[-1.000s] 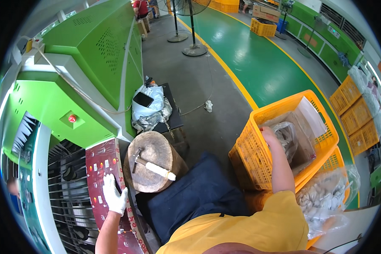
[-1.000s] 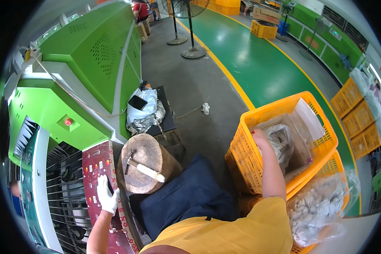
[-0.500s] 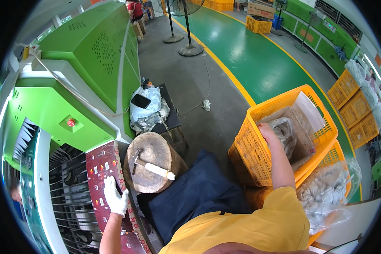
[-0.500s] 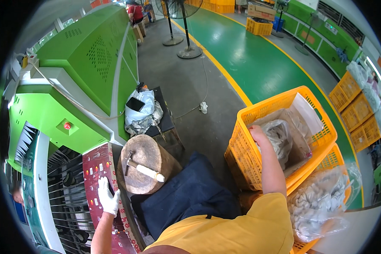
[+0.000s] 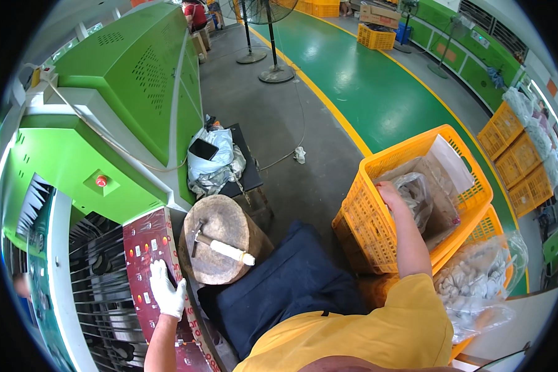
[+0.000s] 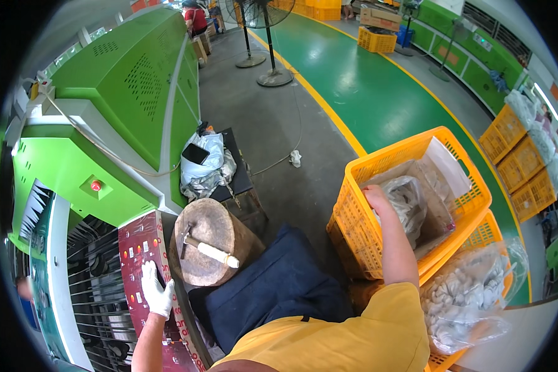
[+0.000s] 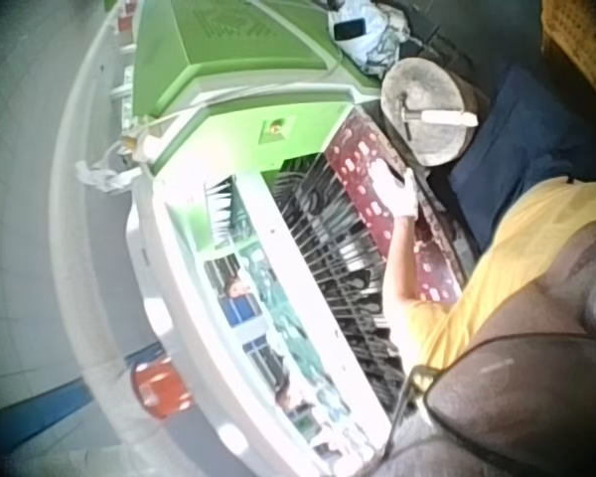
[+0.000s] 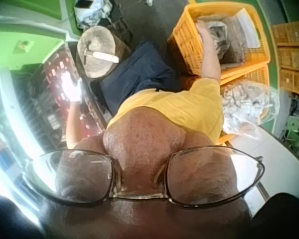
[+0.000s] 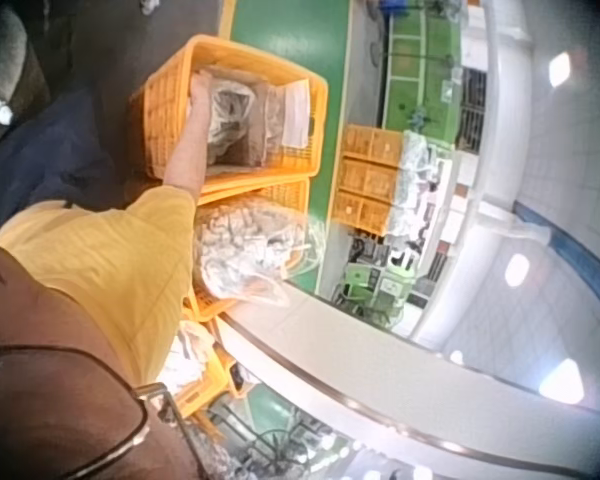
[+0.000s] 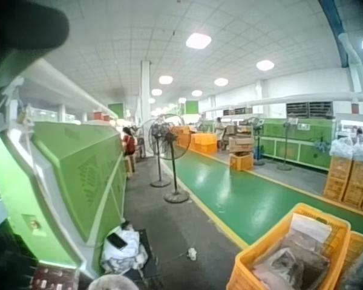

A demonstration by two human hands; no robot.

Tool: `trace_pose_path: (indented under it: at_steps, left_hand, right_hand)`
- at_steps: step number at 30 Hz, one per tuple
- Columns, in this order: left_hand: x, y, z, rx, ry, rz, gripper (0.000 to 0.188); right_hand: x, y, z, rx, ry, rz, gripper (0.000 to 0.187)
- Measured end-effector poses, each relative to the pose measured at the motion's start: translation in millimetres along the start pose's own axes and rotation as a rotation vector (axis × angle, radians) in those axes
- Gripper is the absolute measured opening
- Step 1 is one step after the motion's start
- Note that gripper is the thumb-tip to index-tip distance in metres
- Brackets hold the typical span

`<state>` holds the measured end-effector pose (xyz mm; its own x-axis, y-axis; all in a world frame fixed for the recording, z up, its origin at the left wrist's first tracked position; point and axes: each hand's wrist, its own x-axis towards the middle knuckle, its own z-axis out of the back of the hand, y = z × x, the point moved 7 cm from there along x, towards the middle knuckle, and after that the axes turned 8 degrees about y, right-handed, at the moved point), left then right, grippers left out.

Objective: The recorder takes shoe soles from a crate, places them on a wooden block, and uses a hammer to flatten or bond the components before placing them on a conveyor belt.

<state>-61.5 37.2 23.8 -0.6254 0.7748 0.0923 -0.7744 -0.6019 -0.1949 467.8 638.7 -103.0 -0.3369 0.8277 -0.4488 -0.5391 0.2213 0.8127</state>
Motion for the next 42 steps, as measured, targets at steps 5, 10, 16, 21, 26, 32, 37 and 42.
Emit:
trace_pose_path:
  at_steps: [5, 10, 16, 21, 26, 32, 37, 42]
  left_hand:
    - [-1, -2, 4, -0.012, 0.006, 0.023, 0.095]
    - [0, 3, -1, -0.011, 0.001, -0.004, 0.096]
    - [-1, 0, 1, -0.01, 0.0, 0.004, 0.096]
    - [-1, 2, 0, -0.004, 0.011, -0.006, 0.097]
    - [-2, 4, -1, -0.008, 0.008, 0.008, 0.097]
    - [-1, 4, -3, -0.003, 0.023, 0.012, 0.097]
    - [-2, 2, -2, -0.007, 0.005, 0.005, 0.097]
    - [-3, 3, 0, 0.004, 0.003, 0.009, 0.097]
  right_hand:
    - [-3, 4, -5, 0.037, -0.007, 0.021, 0.028]
    - [-6, 7, -4, 0.081, -0.003, 0.028, 0.028]
    - [-8, 5, -4, 0.077, 0.021, -0.001, 0.027]
    - [-4, 3, -9, 0.108, 0.04, 0.0, 0.027]
    - [-11, 11, -15, 0.173, 0.099, 0.013, 0.028]
    - [-6, 8, -14, 0.158, 0.108, 0.015, 0.031]
    - [-3, 5, -12, 0.174, 0.115, 0.027, 0.031]
    - [1, 0, -16, 0.214, 0.117, 0.015, 0.029]
